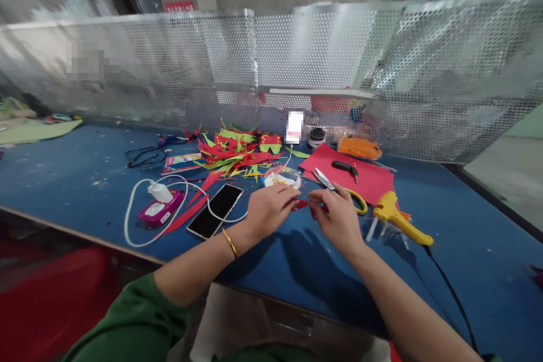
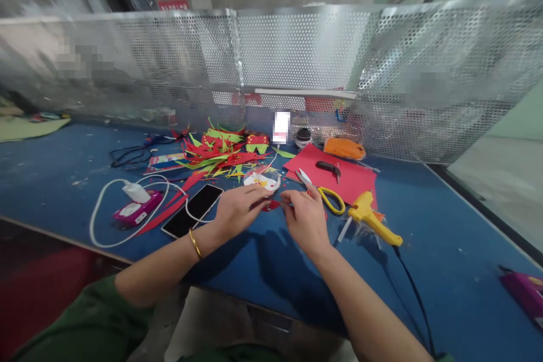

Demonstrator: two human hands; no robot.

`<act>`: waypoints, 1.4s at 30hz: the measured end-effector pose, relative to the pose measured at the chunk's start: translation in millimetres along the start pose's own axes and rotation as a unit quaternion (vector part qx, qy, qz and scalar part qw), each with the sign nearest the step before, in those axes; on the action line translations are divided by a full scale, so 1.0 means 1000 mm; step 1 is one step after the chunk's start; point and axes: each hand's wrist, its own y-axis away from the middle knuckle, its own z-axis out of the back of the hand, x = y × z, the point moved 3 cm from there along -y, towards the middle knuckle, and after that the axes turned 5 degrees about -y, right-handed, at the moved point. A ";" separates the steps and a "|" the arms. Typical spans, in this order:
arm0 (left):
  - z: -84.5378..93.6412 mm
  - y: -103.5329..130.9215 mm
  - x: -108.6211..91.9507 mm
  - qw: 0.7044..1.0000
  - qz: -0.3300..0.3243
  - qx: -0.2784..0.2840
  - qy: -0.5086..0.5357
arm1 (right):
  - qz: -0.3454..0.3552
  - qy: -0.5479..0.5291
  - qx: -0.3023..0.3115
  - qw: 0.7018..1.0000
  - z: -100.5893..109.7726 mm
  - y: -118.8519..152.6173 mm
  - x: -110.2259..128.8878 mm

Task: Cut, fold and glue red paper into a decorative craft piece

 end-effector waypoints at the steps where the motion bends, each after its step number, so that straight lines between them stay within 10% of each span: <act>1: 0.000 -0.002 -0.004 0.998 -0.039 0.028 -0.030 | 0.016 0.005 0.001 1.000 -0.001 0.001 0.002; 8: 0.009 -0.026 -0.002 0.979 -0.056 0.177 -0.083 | 0.070 0.046 -0.044 0.995 0.000 0.003 0.015; 12: 0.024 -0.066 0.041 0.979 0.045 0.175 -0.090 | 0.151 0.097 -0.105 0.978 0.005 0.008 0.034; 16: 0.028 -0.116 0.101 0.972 0.100 0.171 -0.129 | 0.225 0.080 -0.006 0.971 -0.013 0.016 0.043; 32: -0.055 -0.222 0.224 0.932 0.175 0.222 -0.227 | 0.201 0.098 0.095 0.970 -0.033 0.020 0.032; 42: -0.076 -0.234 0.275 0.918 0.190 0.259 -0.231 | 0.178 0.090 0.119 0.973 -0.036 0.019 0.028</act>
